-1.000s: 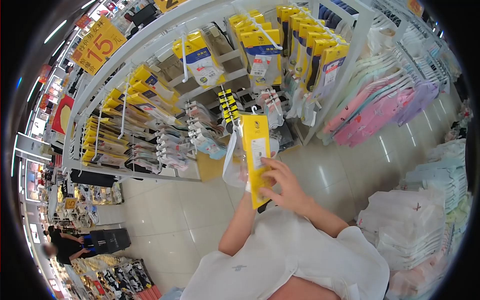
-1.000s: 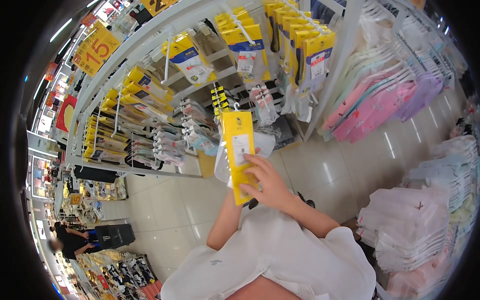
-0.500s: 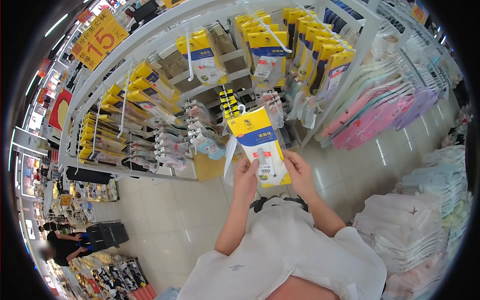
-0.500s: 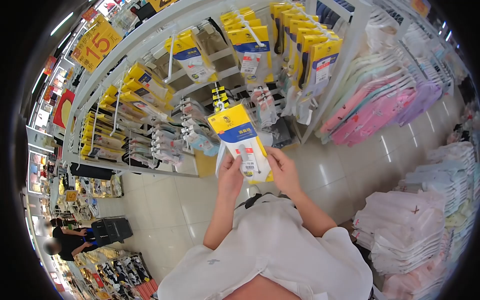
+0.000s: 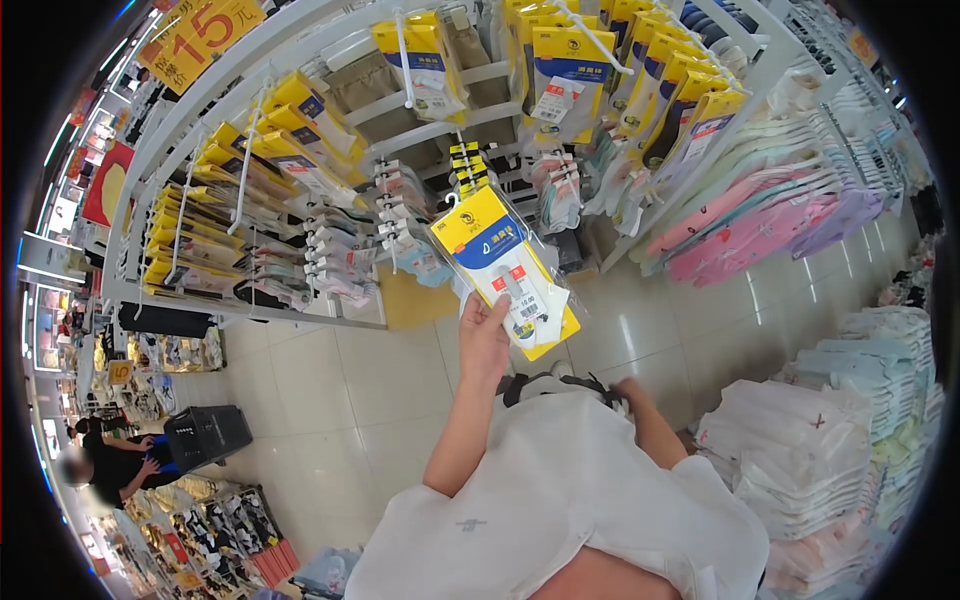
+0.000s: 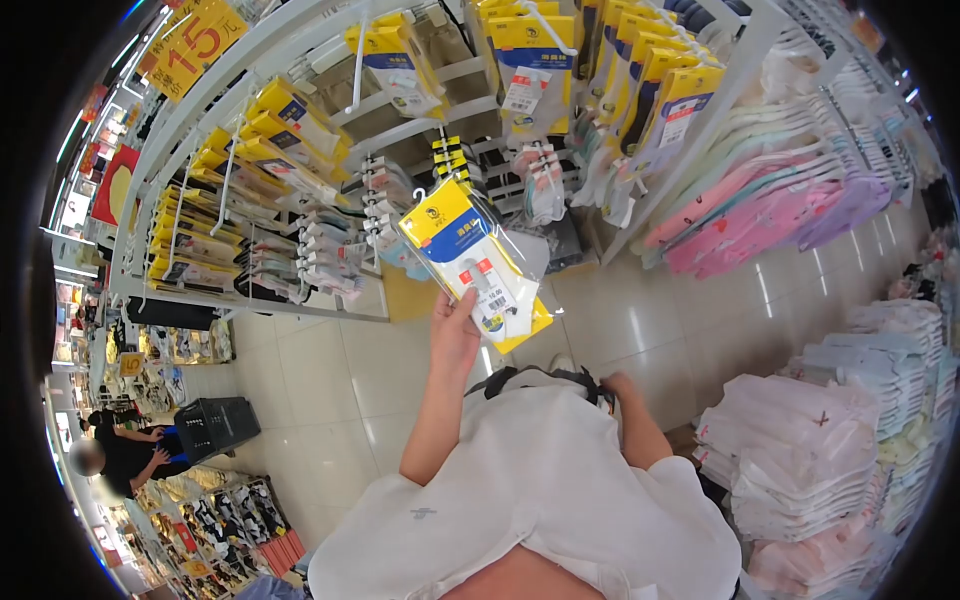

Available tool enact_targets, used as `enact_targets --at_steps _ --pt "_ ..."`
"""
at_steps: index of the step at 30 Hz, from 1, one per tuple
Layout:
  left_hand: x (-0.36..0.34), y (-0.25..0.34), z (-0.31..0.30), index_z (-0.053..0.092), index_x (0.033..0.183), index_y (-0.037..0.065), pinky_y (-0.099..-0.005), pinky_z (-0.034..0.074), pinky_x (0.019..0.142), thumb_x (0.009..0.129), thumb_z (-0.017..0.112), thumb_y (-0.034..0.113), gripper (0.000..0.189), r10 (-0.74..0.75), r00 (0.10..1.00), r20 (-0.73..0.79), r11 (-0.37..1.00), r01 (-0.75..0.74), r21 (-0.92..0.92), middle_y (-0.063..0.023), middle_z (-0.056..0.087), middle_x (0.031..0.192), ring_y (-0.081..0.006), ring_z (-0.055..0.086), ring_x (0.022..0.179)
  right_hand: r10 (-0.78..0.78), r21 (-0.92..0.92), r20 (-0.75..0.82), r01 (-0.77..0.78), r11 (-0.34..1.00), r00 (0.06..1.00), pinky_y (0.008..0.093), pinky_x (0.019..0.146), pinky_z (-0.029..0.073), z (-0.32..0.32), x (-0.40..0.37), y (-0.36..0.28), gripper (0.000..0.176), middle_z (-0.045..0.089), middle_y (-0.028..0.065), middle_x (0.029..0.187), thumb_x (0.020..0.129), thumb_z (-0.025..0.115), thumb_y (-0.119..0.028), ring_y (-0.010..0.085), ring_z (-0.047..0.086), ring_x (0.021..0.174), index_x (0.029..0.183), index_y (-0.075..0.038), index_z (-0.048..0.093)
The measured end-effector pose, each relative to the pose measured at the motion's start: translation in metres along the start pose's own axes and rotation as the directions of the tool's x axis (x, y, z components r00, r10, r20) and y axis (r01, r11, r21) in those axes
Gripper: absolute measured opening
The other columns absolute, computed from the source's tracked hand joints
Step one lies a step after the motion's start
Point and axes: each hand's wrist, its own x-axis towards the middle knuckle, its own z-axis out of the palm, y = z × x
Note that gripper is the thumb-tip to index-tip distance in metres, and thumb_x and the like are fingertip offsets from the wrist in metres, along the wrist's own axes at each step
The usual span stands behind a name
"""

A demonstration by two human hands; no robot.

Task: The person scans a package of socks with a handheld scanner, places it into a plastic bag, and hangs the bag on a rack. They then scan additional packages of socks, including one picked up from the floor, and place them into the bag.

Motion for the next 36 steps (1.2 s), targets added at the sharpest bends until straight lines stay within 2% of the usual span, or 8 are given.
enact_targets --at_steps 3,7,11,15,21,24,32,36 --pt "-0.002 0.002 0.001 0.047 0.115 0.0 -0.0324 0.046 0.094 0.088 0.054 -0.004 0.029 -0.011 1.0 0.005 1.0 0.011 -0.006 -0.0117 0.059 0.117 -0.0177 0.058 0.108 0.191 0.146 0.185 -0.219 0.965 0.964 0.0405 0.073 0.05 0.023 -0.031 0.024 0.047 0.065 0.0184 0.096 0.075 0.066 -0.039 0.0274 0.063 0.088 0.099 0.002 0.065" --pt "-0.004 0.001 0.004 0.047 0.116 0.0 -0.0328 0.045 0.095 0.086 0.054 -0.006 0.032 0.0 1.0 0.004 1.0 0.0 -0.004 -0.0118 0.058 0.118 -0.018 0.057 0.109 0.294 0.402 0.08 -0.301 0.865 0.952 0.0369 0.064 0.05 0.041 -0.008 0.03 0.035 0.065 0.0143 0.085 0.074 0.068 -0.028 0.0237 0.063 0.077 0.092 0.001 0.066" --pt "0.0 -0.006 -0.002 0.046 0.118 0.0 -0.0336 0.043 0.097 0.085 0.054 -0.009 0.035 0.039 0.999 -0.007 0.999 -0.038 0.023 -0.0114 0.058 0.119 -0.0179 0.056 0.109 -0.068 0.822 -0.112 0.131 0.554 0.991 0.0303 0.049 0.046 0.012 0.011 0.014 0.023 0.059 0.0084 0.066 0.072 0.069 -0.022 0.0175 0.058 0.055 0.076 -0.001 0.063" --pt "0.005 -0.013 -0.003 0.047 0.118 0.001 -0.0336 0.043 0.097 0.084 0.055 -0.01 0.037 0.053 0.999 -0.003 0.996 -0.053 0.076 -0.0105 0.058 0.118 -0.0176 0.057 0.108 -0.406 0.823 -0.348 0.483 0.299 0.845 0.0262 0.047 0.043 -0.084 -0.104 -0.075 0.022 0.057 0.0056 0.066 0.076 0.062 -0.015 0.0127 0.055 0.053 0.09 0.0 0.055" --pt "0.007 -0.035 -0.001 0.049 0.115 0.003 -0.0321 0.042 0.096 0.082 0.056 -0.011 0.037 0.044 0.999 -0.014 0.985 -0.041 0.165 -0.0095 0.058 0.117 -0.0171 0.056 0.107 -0.514 0.532 -0.206 0.536 0.655 0.833 0.0276 0.059 0.046 -0.094 -0.224 -0.117 0.03 0.062 0.0058 0.075 0.074 0.072 -0.022 0.0109 0.057 0.065 0.092 -0.001 0.061" --pt "0.002 -0.05 -0.004 0.048 0.108 0.003 -0.0299 0.043 0.091 0.082 0.058 -0.009 0.03 0.024 1.0 -0.017 0.974 -0.019 0.228 -0.009 0.059 0.113 -0.0155 0.058 0.102 -0.631 0.498 -0.363 0.715 0.491 0.686 0.0278 0.071 0.046 -0.073 -0.227 -0.122 0.03 0.064 0.0053 0.081 0.074 0.072 -0.02 0.0121 0.057 0.075 0.096 -0.002 0.063" --pt "0.002 -0.056 0.005 0.051 0.106 0.002 -0.0282 0.043 0.089 0.085 0.056 -0.006 0.024 0.048 0.994 -0.099 0.972 -0.024 0.235 -0.0081 0.061 0.107 -0.0132 0.058 0.098 -0.41 0.632 -0.437 0.598 0.493 0.801 0.028 0.055 0.045 -0.075 -0.18 -0.093 0.027 0.061 0.0029 0.068 0.075 0.071 -0.021 0.01 0.056 0.058 0.092 -0.002 0.061" --pt "0.001 -0.044 0.004 0.05 0.115 0.001 -0.0256 0.046 0.078 0.092 0.053 0.017 0.029 0.033 0.99 -0.136 0.993 -0.017 0.118 -0.0071 0.061 0.099 -0.0145 0.058 0.09 -0.263 0.584 -0.575 0.613 0.532 0.775 0.0311 0.045 0.044 -0.079 -0.115 -0.067 0.037 0.057 0.0072 0.058 0.076 0.069 -0.029 0.0145 0.056 0.047 0.089 0.004 0.056"
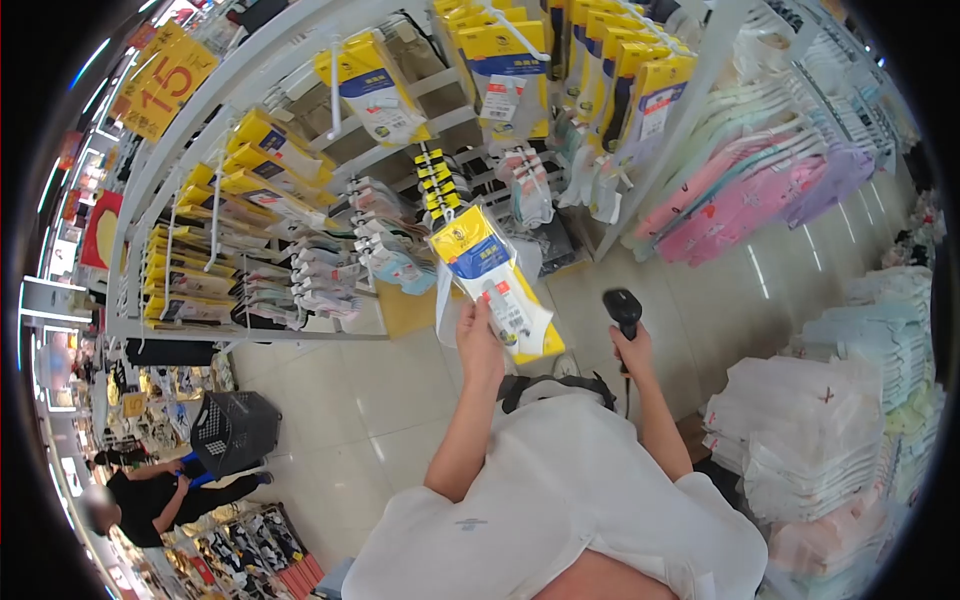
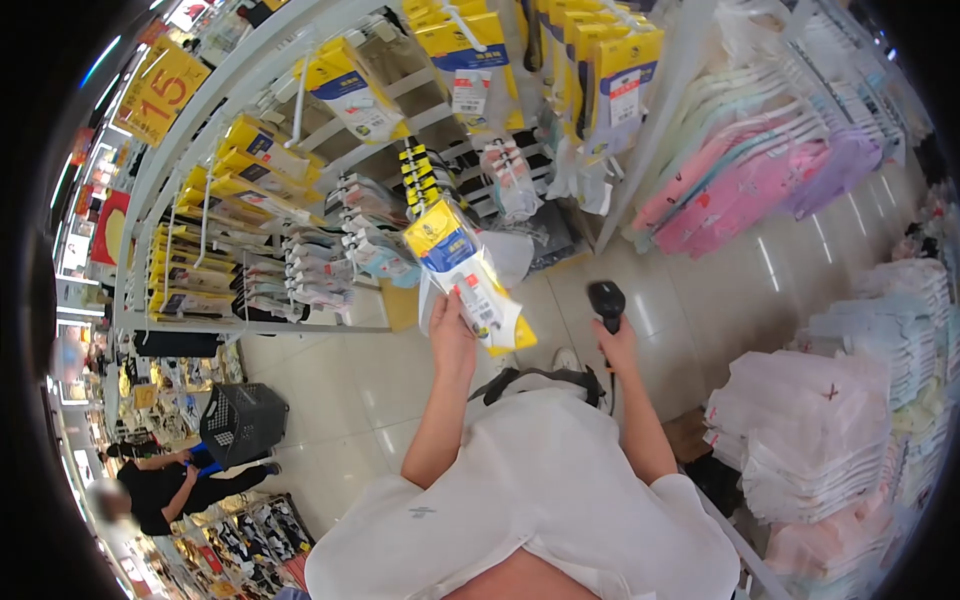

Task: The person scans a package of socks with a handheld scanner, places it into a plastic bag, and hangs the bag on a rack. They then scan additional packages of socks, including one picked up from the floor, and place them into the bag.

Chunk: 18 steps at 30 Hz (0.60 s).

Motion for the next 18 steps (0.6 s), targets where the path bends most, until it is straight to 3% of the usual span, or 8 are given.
enact_targets --at_steps 2,3,6,8,11,14,15,18 --pt "0.004 0.001 -0.017 0.051 0.115 0.0 -0.0248 0.046 0.074 0.094 0.048 0.027 0.033 -0.139 0.99 0.025 0.979 0.142 -0.147 -0.0065 0.06 0.094 -0.0145 0.059 0.08 0.128 -0.315 -0.056 -0.139 0.939 0.99 0.0316 0.05 0.047 -0.008 0.024 0.06 0.034 0.059 0.0089 0.059 0.075 0.068 -0.031 0.0184 0.06 0.051 0.079 0.002 0.059" --pt "0.013 0.0 -0.032 0.049 0.12 -0.003 -0.0247 0.041 0.056 0.095 0.043 0.036 0.047 -0.113 0.821 0.559 0.876 0.348 -0.334 -0.0037 0.051 0.076 -0.0142 0.049 0.058 0.239 -0.396 0.022 -0.211 0.894 0.971 0.0347 0.053 0.049 -0.014 0.038 0.101 0.037 0.061 0.0112 0.062 0.073 0.069 -0.033 0.022 0.062 0.055 0.08 0.003 0.061" --pt "-0.007 0.021 -0.004 0.04 0.128 -0.01 -0.0252 0.034 0.049 0.094 0.041 0.038 0.058 -0.101 0.7 0.707 0.653 0.583 -0.484 -0.0036 0.039 0.066 -0.012 0.038 0.049 0.386 -0.719 0.218 -0.12 0.684 0.896 0.0392 0.061 0.051 -0.02 0.049 0.209 0.044 0.067 0.0157 0.075 0.07 0.069 -0.037 0.0287 0.066 0.071 0.084 0.004 0.066" --pt "-0.012 0.022 -0.002 0.037 0.129 -0.01 -0.0252 0.034 0.05 0.094 0.042 0.04 0.062 -0.055 0.672 0.738 0.642 0.59 -0.489 -0.0036 0.039 0.066 -0.0119 0.038 0.049 0.642 -0.766 0.157 -0.317 0.559 0.75 0.0399 0.069 0.051 -0.015 0.017 0.179 0.045 0.068 0.0193 0.086 0.075 0.063 -0.039 0.0301 0.066 0.082 0.091 0.003 0.067" --pt "-0.016 0.024 -0.006 0.036 0.131 -0.011 -0.0248 0.034 0.05 0.093 0.043 0.042 0.066 -0.038 0.671 0.741 0.659 0.574 -0.486 -0.0036 0.039 0.066 -0.0118 0.038 0.049 0.386 -0.682 0.306 -0.082 0.726 0.87 0.0416 0.078 0.049 -0.014 0.018 0.245 0.048 0.066 0.0216 0.096 0.08 0.056 -0.042 0.0346 0.064 0.089 0.095 0.002 0.066" --pt "-0.016 0.027 -0.005 0.04 0.129 -0.009 -0.0237 0.032 0.048 0.093 0.043 0.038 0.059 -0.065 0.708 0.703 0.763 0.489 -0.422 -0.0029 0.039 0.066 -0.011 0.037 0.049 0.537 -0.888 0.184 -0.095 0.449 0.823 0.0429 0.085 0.047 -0.005 0.024 0.184 0.056 0.064 0.0234 0.101 0.083 0.051 -0.047 0.0392 0.061 0.095 0.103 0.004 0.064" --pt "-0.017 0.026 -0.005 0.041 0.127 -0.008 -0.0235 0.032 0.048 0.093 0.043 0.036 0.056 -0.067 0.743 0.666 0.822 0.419 -0.386 -0.0024 0.038 0.066 -0.0108 0.037 0.049 0.435 -0.877 0.167 -0.068 0.475 0.885 0.0421 0.086 0.047 0.001 0.019 0.142 0.064 0.063 0.0263 0.102 0.082 0.053 -0.053 0.042 0.059 0.097 0.105 0.006 0.062" --pt "0.002 0.012 -0.02 0.051 0.117 -0.002 -0.023 0.034 0.049 0.095 0.043 0.028 0.037 -0.072 0.812 0.579 0.946 0.239 -0.218 -0.0017 0.045 0.068 -0.01 0.041 0.052 0.02 -0.54 0.338 0.177 0.823 0.941 0.0367 0.086 0.048 0.029 0.042 0.083 0.061 0.062 0.0249 0.104 0.088 0.052 -0.046 0.0315 0.061 0.098 0.112 0.01 0.056"
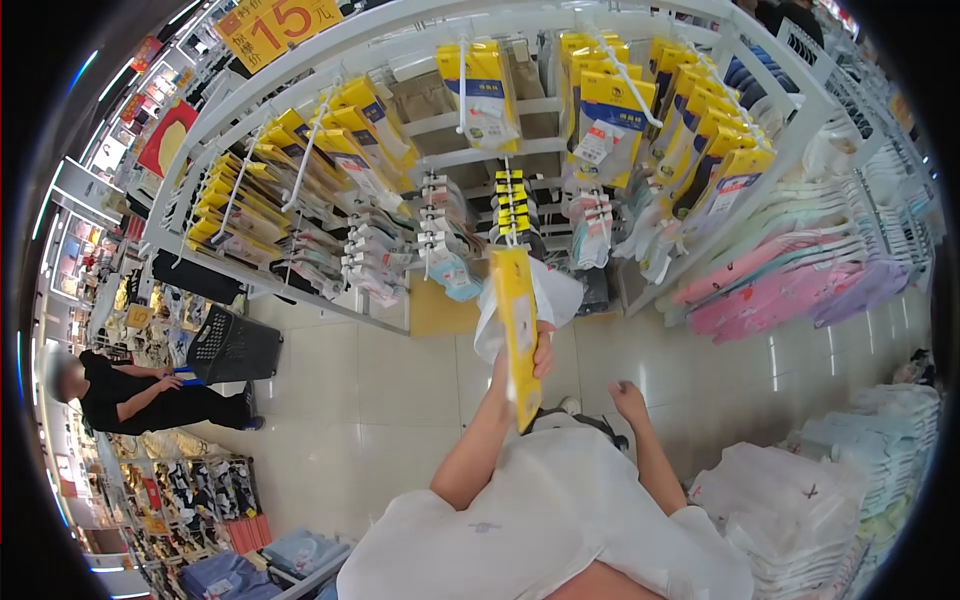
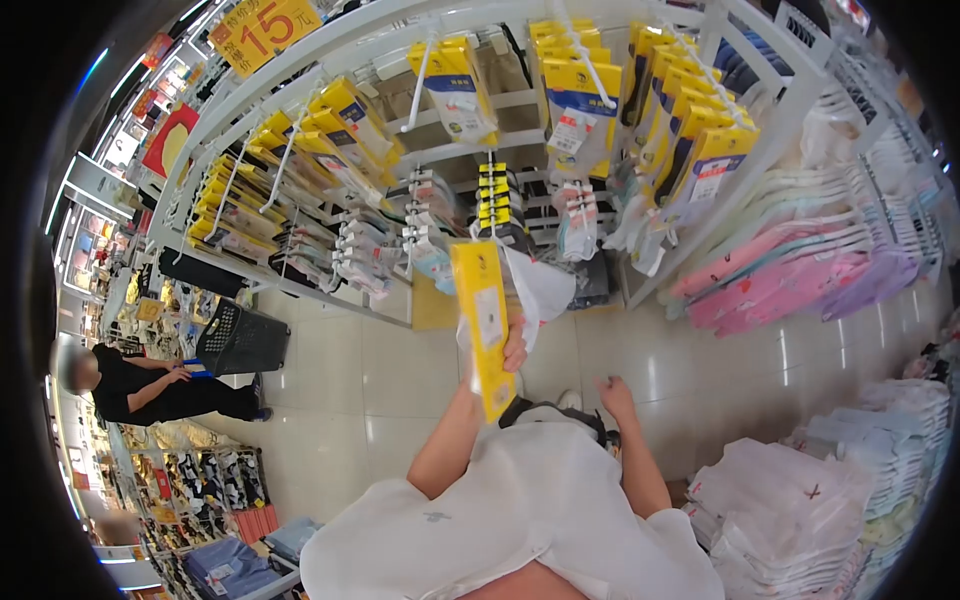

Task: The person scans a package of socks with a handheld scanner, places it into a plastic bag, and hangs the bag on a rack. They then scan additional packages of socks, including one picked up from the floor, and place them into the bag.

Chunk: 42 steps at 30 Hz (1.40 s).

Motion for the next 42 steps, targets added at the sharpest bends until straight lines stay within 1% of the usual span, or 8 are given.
enact_targets --at_steps 2,3,6,13,18,25,37,42 --pt "-0.006 -0.002 -0.005 0.053 0.112 0.0 -0.0232 0.039 0.053 0.095 0.044 0.024 0.031 0.029 0.961 -0.276 0.98 0.027 0.196 -0.0022 0.051 0.072 -0.0109 0.048 0.057 -0.197 0.501 0.091 0.126 0.856 0.976 0.0332 0.086 0.048 -0.048 -0.021 -0.105 0.051 0.061 0.0197 0.107 0.093 0.05 -0.035 0.0238 0.06 0.099 0.119 0.009 0.051" --pt "0.002 -0.006 0.019 0.056 0.104 0.001 -0.0235 0.044 0.063 0.096 0.047 0.021 0.024 0.151 0.771 -0.619 0.969 0.007 0.245 -0.0035 0.059 0.083 -0.0102 0.055 0.071 -0.268 0.702 0.142 0.094 0.706 0.953 0.0315 0.086 0.047 -0.068 -0.035 -0.154 0.046 0.061 0.0161 0.109 0.095 0.048 -0.029 0.0202 0.059 0.099 0.122 0.008 0.049" --pt "0.005 -0.011 -0.017 0.058 0.101 0.0 -0.023 0.044 0.071 0.096 0.05 0.024 0.025 0.319 0.806 -0.499 0.856 -0.019 0.517 -0.0028 0.061 0.088 -0.0086 0.056 0.081 -0.48 0.846 0.046 0.221 0.485 0.876 0.0287 0.085 0.046 -0.08 -0.045 -0.219 0.037 0.061 0.012 0.111 0.095 0.05 -0.02 0.0164 0.059 0.098 0.122 0.004 0.05" --pt "0.013 0.025 -0.006 0.058 0.101 0.001 -0.0206 0.043 0.065 0.096 0.051 0.025 0.025 0.404 0.797 -0.449 0.666 0.079 0.741 0.0003 0.058 0.084 -0.0052 0.051 0.073 -0.477 0.78 -0.098 0.365 0.508 0.873 0.0221 0.073 0.046 -0.08 -0.027 -0.291 0.019 0.064 0.0045 0.095 0.09 0.056 -0.004 0.007 0.058 0.083 0.107 0.004 0.057" --pt "0.014 0.049 -0.006 0.057 0.104 0.0 -0.0234 0.046 0.066 0.095 0.05 0.026 0.028 0.508 0.762 -0.402 0.667 -0.052 0.743 -0.0048 0.061 0.091 -0.01 0.055 0.075 -0.418 0.757 -0.311 0.488 0.434 0.854 0.0221 0.07 0.046 -0.093 0.001 -0.337 0.018 0.064 0.0039 0.092 0.09 0.056 -0.005 0.0071 0.058 0.079 0.106 0.004 0.058" --pt "0.002 0.064 -0.07 0.055 0.104 -0.003 -0.0261 0.048 0.061 0.094 0.051 0.02 0.026 0.404 0.794 -0.454 0.659 0.093 0.747 -0.0089 0.062 0.089 -0.0126 0.058 0.071 -0.492 0.571 -0.571 0.748 0.337 0.657 0.0236 0.077 0.045 -0.123 0.065 -0.425 0.032 0.063 0.0072 0.097 0.088 0.057 -0.004 0.0091 0.057 0.086 0.119 0.003 0.051" --pt "-0.01 0.105 -0.1 0.056 0.1 -0.002 -0.0271 0.049 0.063 0.093 0.051 0.022 0.026 0.333 0.807 -0.487 0.669 0.161 0.726 -0.0106 0.064 0.089 -0.0152 0.061 0.07 -0.604 0.598 -0.494 0.749 0.286 0.625 0.0234 0.077 0.046 -0.117 0.126 -0.473 0.043 0.063 0.008 0.095 0.087 0.059 -0.004 0.01 0.058 0.087 0.127 0.0 0.046" --pt "-0.015 0.112 -0.112 0.057 0.1 -0.003 -0.0272 0.048 0.064 0.093 0.052 0.024 0.028 0.303 0.833 -0.464 0.644 0.179 0.743 -0.0101 0.065 0.09 -0.015 0.061 0.072 -0.559 0.486 -0.538 0.775 0.405 0.63 0.0243 0.077 0.046 -0.109 0.114 -0.476 0.041 0.064 0.0072 0.093 0.087 0.06 -0.005 0.0117 0.059 0.085 0.125 0.0 0.047"
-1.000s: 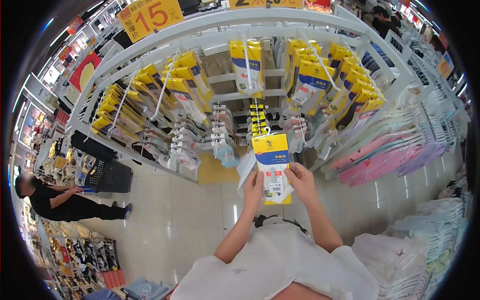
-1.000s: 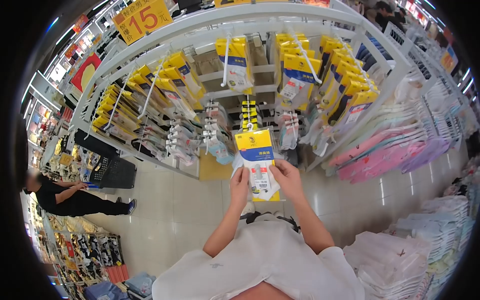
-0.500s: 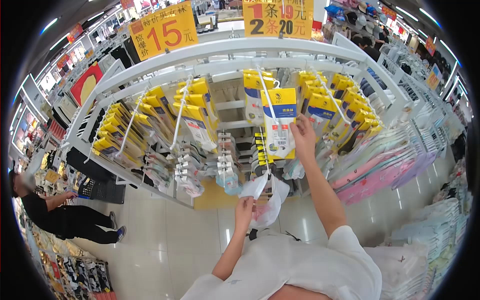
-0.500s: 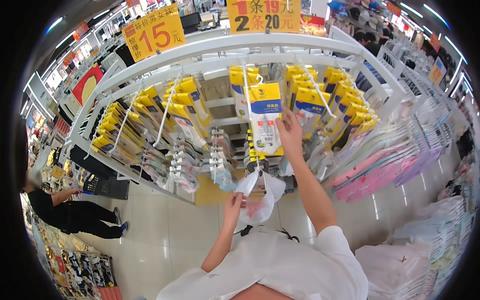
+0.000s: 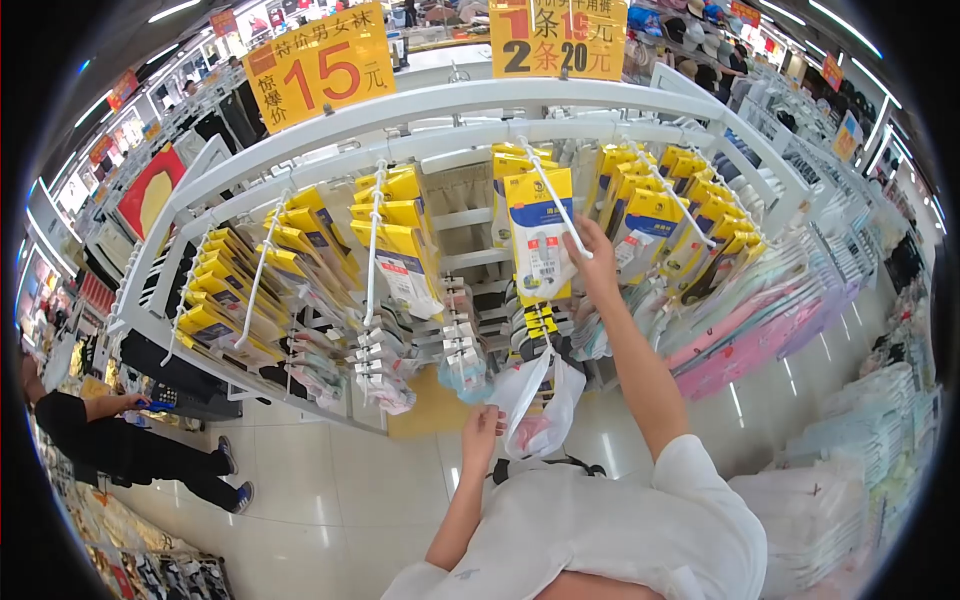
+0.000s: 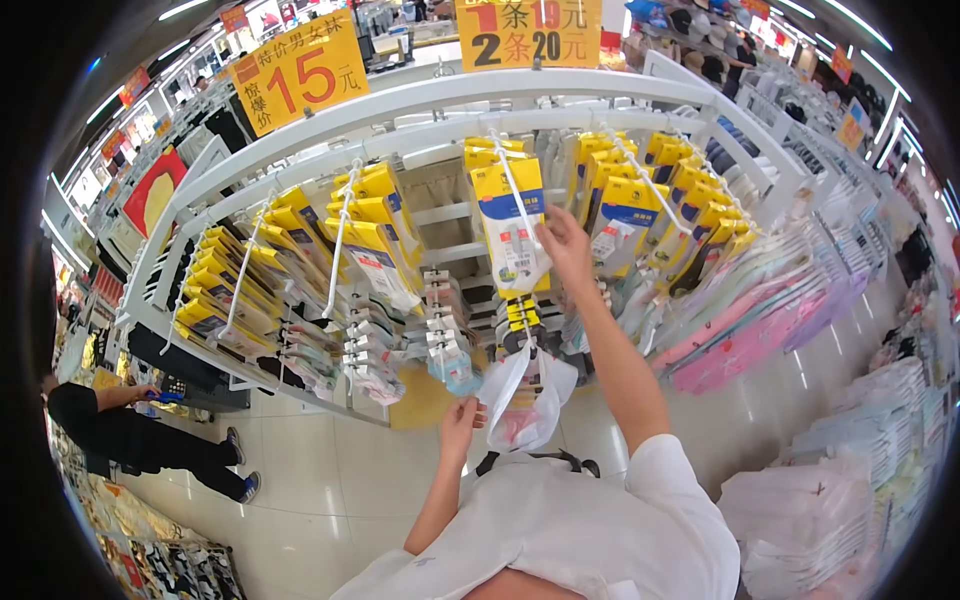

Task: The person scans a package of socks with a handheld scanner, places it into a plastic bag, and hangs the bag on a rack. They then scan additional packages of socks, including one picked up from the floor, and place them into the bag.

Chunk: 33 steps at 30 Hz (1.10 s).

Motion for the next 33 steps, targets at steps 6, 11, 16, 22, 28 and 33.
enact_targets --at_steps 6,11,16,22,28,33 --pt "0.006 -0.012 -0.016 0.055 0.101 -0.002 -0.0276 0.049 0.065 0.091 0.055 0.024 0.028 -0.041 0.998 0.038 0.996 0.038 0.075 -0.0102 0.064 0.089 -0.0158 0.061 0.07 -0.405 -0.485 -0.29 0.232 0.843 0.867 0.0321 0.085 0.045 0.008 -0.048 0.012 0.041 0.061 0.0158 0.107 0.086 0.059 -0.006 0.0222 0.059 0.096 0.123 0.003 0.044" --pt "0.012 -0.034 -0.015 0.053 0.105 -0.006 -0.0342 0.049 0.074 0.081 0.068 0.027 0.043 0.068 0.998 0.014 0.923 -0.068 0.378 -0.0176 0.058 0.101 -0.026 0.06 0.084 -0.306 -0.523 -0.214 0.156 0.838 0.928 0.0333 0.084 0.042 0.027 -0.162 0.037 0.036 0.056 0.0141 0.104 0.081 0.056 0.003 0.0221 0.053 0.093 0.115 0.001 0.046" --pt "0.013 -0.048 -0.007 0.047 0.115 -0.009 -0.0402 0.046 0.082 0.073 0.074 0.029 0.063 0.253 0.965 0.069 0.739 -0.239 0.629 -0.0264 0.048 0.112 -0.0387 0.052 0.1 -0.146 -0.596 0.02 0.129 0.792 0.989 0.0373 0.085 0.042 0.031 -0.28 0.077 0.032 0.051 0.0184 0.105 0.076 0.054 0.006 0.0321 0.051 0.097 0.108 0.001 0.048" --pt "-0.004 -0.025 0.013 0.05 0.11 -0.005 -0.0367 0.049 0.071 0.071 0.075 0.019 0.052 0.241 0.964 0.115 0.712 -0.256 0.654 -0.0219 0.052 0.107 -0.0319 0.059 0.082 0.234 -0.688 0.123 -0.087 0.72 0.964 0.0402 0.086 0.043 0.003 -0.314 0.104 0.029 0.054 0.0212 0.104 0.077 0.053 0.003 0.0384 0.051 0.099 0.106 0.002 0.051" --pt "-0.004 -0.054 0.008 0.057 0.098 -0.001 -0.0383 0.048 0.065 0.077 0.063 0.007 0.023 0.153 0.988 0.031 0.803 -0.142 0.579 -0.0153 0.062 0.078 -0.0291 0.061 0.069 0.342 -0.673 0.183 -0.136 0.727 0.922 0.0459 0.075 0.047 0.006 -0.31 0.155 0.026 0.059 0.0168 0.1 0.082 0.054 -0.009 0.0389 0.056 0.092 0.107 -0.003 0.054" --pt "0.003 -0.052 -0.001 0.056 0.096 -0.004 -0.0309 0.051 0.053 0.078 0.057 -0.002 0.019 0.146 0.988 -0.052 0.862 -0.101 0.497 -0.0115 0.059 0.075 -0.0181 0.059 0.06 0.65 -0.856 0.292 -0.112 0.505 0.702 0.0446 0.077 0.049 -0.012 -0.308 0.235 0.044 0.061 0.0189 0.103 0.083 0.057 -0.026 0.035 0.058 0.098 0.12 -0.001 0.05"
